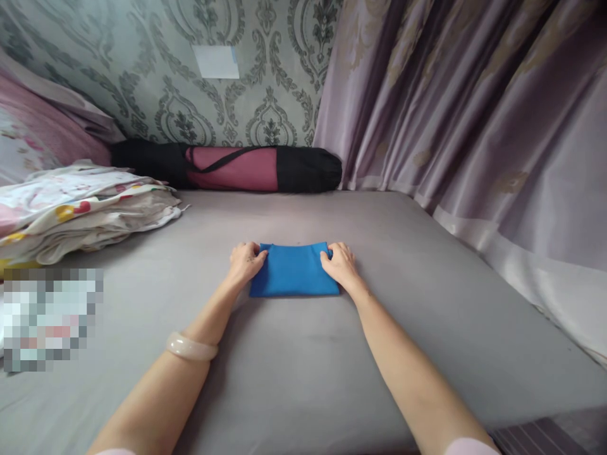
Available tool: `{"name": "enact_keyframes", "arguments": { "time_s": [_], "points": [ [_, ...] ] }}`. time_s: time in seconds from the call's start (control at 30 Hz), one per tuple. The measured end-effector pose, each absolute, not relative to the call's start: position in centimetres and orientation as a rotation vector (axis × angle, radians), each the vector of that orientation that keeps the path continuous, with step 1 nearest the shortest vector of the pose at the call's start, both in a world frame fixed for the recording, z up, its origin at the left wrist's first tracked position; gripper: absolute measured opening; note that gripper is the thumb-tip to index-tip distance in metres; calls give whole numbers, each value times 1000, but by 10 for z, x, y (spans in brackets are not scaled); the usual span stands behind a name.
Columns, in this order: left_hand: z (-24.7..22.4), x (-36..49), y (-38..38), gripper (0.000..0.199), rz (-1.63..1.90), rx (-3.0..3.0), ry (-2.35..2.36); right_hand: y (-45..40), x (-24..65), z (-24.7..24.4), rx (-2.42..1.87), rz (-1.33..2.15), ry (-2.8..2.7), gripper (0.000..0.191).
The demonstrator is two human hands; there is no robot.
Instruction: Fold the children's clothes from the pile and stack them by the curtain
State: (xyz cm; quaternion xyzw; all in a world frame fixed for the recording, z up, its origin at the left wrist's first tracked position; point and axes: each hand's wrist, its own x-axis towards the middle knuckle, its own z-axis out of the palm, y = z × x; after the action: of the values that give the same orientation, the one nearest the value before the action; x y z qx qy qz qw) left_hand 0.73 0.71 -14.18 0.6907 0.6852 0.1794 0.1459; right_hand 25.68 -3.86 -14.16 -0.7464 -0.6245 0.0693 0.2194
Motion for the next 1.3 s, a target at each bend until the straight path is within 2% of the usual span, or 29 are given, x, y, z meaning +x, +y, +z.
{"name": "enact_keyframes", "arguments": {
  "time_s": [0.13, 0.23, 0.4, 0.53, 0.63, 0.73, 0.9, 0.97, 1.17, 1.3],
  "points": [
    [-135, 8, 3, 18, 847, 1726, 1749, -33, 260, -139, -1911, 425, -1587, 15],
    [-132, 8, 0, 24, 1086, 1438, 1516, -32, 264, -135, -1772, 648, -1436, 15],
    [-118, 6, -2, 44, 1227, 1051, 1235, -36, 271, -118, -1491, 1042, -1145, 30],
    [-97, 4, -5, 51, 1375, 1011, 1014, -42, 275, -96, -1270, 1092, -1077, 45],
    [-81, -4, -8, 49, 1432, 1120, 890, -47, 281, -83, -1094, 1077, -1179, 44],
    [-73, -22, -10, 42, 1297, 1280, 838, -54, 290, -78, -1079, 1146, -1389, 36],
    [-71, -51, -11, 42, 503, 1569, 756, -62, 300, -81, -1163, 1470, -1751, 33],
    [-70, -54, -11, 45, 325, 1629, 705, -64, 300, -82, -1144, 1590, -1835, 34],
    [-66, -51, -12, 41, 317, 1773, 718, -69, 305, -82, -1044, 1725, -1894, 38],
    [-69, -37, -14, 42, 393, 1888, 923, -68, 295, -85, -1155, 1480, -1889, 29]
  ]
}}
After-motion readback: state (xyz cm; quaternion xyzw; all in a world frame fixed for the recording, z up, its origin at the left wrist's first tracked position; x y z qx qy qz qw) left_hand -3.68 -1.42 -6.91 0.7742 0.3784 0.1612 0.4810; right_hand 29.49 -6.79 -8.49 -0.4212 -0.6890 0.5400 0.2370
